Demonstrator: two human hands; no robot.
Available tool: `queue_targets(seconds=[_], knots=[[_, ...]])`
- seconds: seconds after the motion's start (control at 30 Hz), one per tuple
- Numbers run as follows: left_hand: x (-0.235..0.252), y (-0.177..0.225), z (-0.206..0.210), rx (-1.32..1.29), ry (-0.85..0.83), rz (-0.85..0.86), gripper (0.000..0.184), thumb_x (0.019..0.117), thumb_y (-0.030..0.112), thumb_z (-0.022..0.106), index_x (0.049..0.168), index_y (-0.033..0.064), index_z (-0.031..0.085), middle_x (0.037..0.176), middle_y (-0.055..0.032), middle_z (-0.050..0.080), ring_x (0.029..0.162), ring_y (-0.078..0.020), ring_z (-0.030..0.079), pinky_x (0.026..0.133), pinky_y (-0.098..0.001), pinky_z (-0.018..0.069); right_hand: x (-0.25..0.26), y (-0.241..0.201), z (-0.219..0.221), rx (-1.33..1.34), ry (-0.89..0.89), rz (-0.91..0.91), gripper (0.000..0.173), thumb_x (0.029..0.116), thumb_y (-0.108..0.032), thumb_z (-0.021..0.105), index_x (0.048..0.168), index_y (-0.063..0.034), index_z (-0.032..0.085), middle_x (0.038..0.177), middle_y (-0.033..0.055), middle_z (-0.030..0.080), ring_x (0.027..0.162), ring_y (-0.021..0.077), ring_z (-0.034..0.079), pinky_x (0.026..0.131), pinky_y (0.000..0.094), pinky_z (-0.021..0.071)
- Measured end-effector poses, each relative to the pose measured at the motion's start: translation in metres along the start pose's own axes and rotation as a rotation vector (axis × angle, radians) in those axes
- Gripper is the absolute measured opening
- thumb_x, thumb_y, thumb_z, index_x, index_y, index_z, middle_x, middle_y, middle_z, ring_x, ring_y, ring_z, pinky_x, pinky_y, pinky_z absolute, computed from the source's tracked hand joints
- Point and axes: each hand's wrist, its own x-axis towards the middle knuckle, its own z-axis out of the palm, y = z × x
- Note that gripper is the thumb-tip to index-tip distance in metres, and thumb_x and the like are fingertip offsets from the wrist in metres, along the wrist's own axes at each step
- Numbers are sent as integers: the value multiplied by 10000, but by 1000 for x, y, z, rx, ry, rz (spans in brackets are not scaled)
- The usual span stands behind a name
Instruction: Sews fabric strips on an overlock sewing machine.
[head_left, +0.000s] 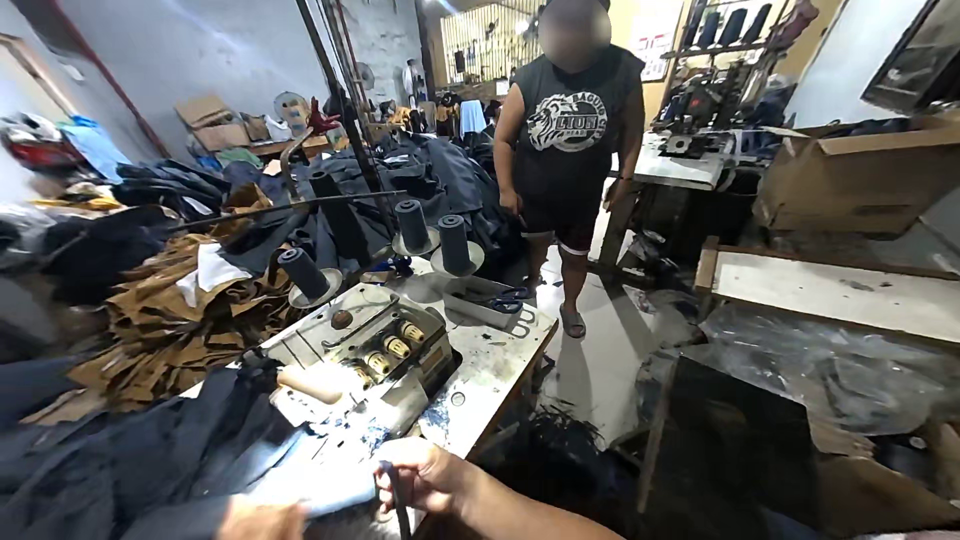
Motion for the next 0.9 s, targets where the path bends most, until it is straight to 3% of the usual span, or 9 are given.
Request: queue_targets(seconds=[0.1, 0.17, 0.23, 0.3, 0.37, 0.47, 0.63, 0.77, 0.9], knots=[[-17, -4, 55, -1, -43, 104, 399, 1059, 255, 524, 1338, 6, 663, 1321, -238, 665, 1266, -470, 602, 1136, -686, 350, -8, 0, -10, 42, 50, 8, 259, 1065, -189, 401, 1017, -123, 647, 757, -29, 637, 689, 91, 631, 734, 291, 572], [-24, -20, 68, 39, 69, 134, 422, 1042, 324, 506, 1315, 60, 691, 1302, -178, 691, 1245, -407, 634, 1116, -663, 387, -19, 3, -10, -69, 1, 58, 241, 1050, -166, 397, 1063, -115, 632, 782, -20, 656, 718, 104, 653, 760, 312, 582], [-24, -28, 75, 64, 169, 145, 438, 993, 366, 497, 1245, 99, 735, 1230, -134, 727, 1193, -360, 672, 1086, -637, 434, -32, 13, -9, -206, -84, 136, 182, 1009, -165, 449, 1020, -146, 630, 816, -36, 677, 732, 76, 658, 714, 283, 569], [-21, -27, 76, 73, 190, 145, 464, 972, 405, 497, 1228, 106, 745, 1216, -120, 733, 1188, -350, 677, 1085, -632, 440, -43, 16, -4, -236, -104, 182, 153, 996, -156, 477, 973, -175, 627, 828, -53, 693, 720, 60, 663, 667, 272, 567], [-19, -21, 73, 88, 172, 161, 488, 983, 426, 500, 1290, 109, 709, 1269, -131, 709, 1219, -359, 657, 1101, -639, 415, -48, -2, 8, -120, 5, 139, 141, 1018, -191, 456, 1028, -191, 597, 841, -58, 680, 677, 36, 640, 614, 220, 553], [-19, 3, 58, 114, 102, 115, 536, 1005, 493, 504, 1392, 148, 643, 1420, -128, 628, 1317, -360, 591, 1087, -648, 415, -26, -39, 8, 114, 189, 43, 285, 1091, -210, 385, 924, -126, 600, 679, -64, 575, 502, -23, 503, 483, 115, 441], [-19, 47, 50, 197, 68, -97, 584, 898, 510, 681, 1285, 73, 703, 1305, -158, 690, 1334, -450, 555, 1071, -703, 410, 1, -32, -23, 179, 120, 110, 329, 1107, -306, 358, 939, -128, 578, 617, -72, 474, 467, 3, 446, 471, 134, 409], [-12, 53, 55, 208, 71, -101, 602, 905, 502, 670, 1274, 27, 689, 1258, -155, 701, 1262, -379, 623, 1082, -646, 423, 7, -27, -26, 270, 107, 57, 332, 1108, -317, 351, 994, -134, 603, 632, -69, 496, 480, 13, 476, 489, 148, 443], [-2, 50, 55, 153, 61, -125, 604, 912, 560, 638, 1292, 93, 692, 1353, -107, 669, 1352, -393, 547, 1065, -685, 410, 18, -32, -15, 215, 170, 40, 350, 1116, -317, 325, 1025, -119, 600, 641, -58, 500, 476, 14, 480, 474, 144, 450]])
